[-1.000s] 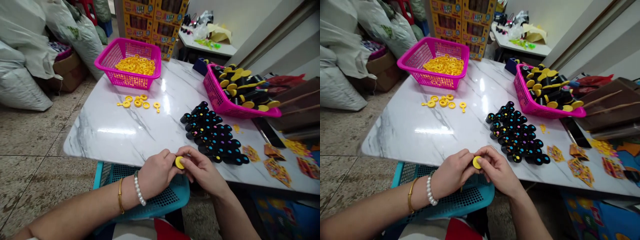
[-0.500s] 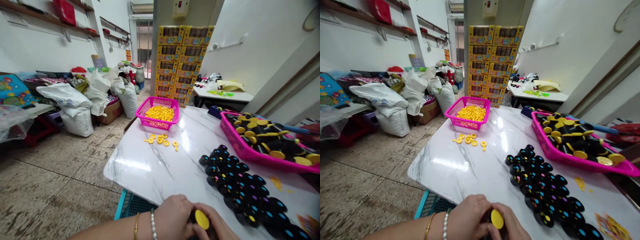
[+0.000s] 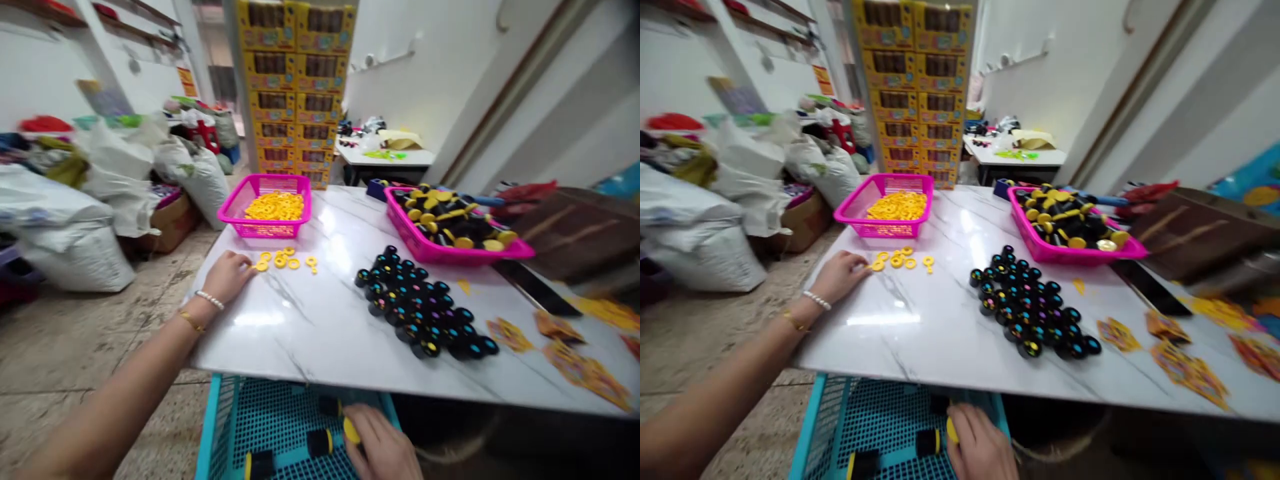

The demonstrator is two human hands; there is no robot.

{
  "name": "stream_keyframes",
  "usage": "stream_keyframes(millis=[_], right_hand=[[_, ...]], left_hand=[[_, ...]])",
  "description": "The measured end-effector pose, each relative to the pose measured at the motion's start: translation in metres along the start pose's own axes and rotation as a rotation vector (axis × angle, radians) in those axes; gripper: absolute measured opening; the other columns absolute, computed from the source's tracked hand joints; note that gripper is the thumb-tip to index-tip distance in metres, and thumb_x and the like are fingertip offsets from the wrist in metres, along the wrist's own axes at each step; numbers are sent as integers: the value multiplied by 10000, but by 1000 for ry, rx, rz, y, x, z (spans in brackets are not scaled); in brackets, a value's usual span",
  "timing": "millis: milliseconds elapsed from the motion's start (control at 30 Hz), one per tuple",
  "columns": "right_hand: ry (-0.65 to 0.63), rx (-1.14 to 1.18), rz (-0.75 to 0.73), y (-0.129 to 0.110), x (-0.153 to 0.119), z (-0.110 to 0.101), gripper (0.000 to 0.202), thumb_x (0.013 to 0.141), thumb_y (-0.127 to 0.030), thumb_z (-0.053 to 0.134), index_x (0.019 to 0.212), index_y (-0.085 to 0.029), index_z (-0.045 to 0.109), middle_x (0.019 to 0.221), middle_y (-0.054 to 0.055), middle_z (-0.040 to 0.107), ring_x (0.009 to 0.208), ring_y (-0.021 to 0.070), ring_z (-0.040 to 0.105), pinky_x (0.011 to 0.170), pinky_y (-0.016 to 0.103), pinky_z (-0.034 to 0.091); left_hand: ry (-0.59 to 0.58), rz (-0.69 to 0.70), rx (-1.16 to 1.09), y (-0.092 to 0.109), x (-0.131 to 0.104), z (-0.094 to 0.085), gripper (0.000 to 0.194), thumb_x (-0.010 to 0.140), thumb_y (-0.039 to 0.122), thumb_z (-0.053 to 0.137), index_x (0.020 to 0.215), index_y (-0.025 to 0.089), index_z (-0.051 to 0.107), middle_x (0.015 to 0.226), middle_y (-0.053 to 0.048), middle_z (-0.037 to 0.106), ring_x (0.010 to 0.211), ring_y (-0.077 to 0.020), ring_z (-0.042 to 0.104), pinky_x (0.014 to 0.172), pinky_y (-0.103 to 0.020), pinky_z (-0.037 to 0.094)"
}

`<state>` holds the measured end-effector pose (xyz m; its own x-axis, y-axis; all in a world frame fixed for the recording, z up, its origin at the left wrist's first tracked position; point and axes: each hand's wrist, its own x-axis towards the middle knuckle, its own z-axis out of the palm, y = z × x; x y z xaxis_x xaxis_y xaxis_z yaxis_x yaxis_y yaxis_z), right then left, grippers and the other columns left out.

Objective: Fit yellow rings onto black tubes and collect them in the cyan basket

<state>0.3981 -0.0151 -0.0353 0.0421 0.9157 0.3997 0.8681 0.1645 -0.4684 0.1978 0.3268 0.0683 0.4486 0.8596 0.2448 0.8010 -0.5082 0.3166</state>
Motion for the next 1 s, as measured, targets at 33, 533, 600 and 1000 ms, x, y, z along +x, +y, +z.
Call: stream_keyframes(millis=[33,533,600,1000], right_hand=[[11,23,52,0,-2,-6,281,808,-156,521,1055,-227,635,935,65,725,810,241,705,719,314,581],[92,1286,788,-24,2,-54,318,783,-213,691,1030,-231,492,1100,74,656,634,123,652,570,275,561],[85,1264,757,-28,1,-56,299,798,-198,680,1036,-240,504,1117,73,647,661,127,653,607,287,564],[213,973,589,-34,-5,-41,292,753,-138,702,1011,-251,625,1048,41,449,693,100,545,535,206,479]], left_hand=[[-29,18,30,1,-2,2,280,812,397,538,873,155,666,931,-98,604,808,-220,586,818,-340,453],[-496,-27,-874,131,-155,-16,131,883,282,497,955,211,580,701,8,624,588,-111,556,526,-218,438],[-578,50,-892,143,-176,-7,210,892,214,446,1013,226,618,741,2,625,631,-108,546,574,-220,439],[-1172,-209,-1152,155,-189,35,405,849,501,532,859,112,643,559,47,405,480,-67,326,431,-198,252]])
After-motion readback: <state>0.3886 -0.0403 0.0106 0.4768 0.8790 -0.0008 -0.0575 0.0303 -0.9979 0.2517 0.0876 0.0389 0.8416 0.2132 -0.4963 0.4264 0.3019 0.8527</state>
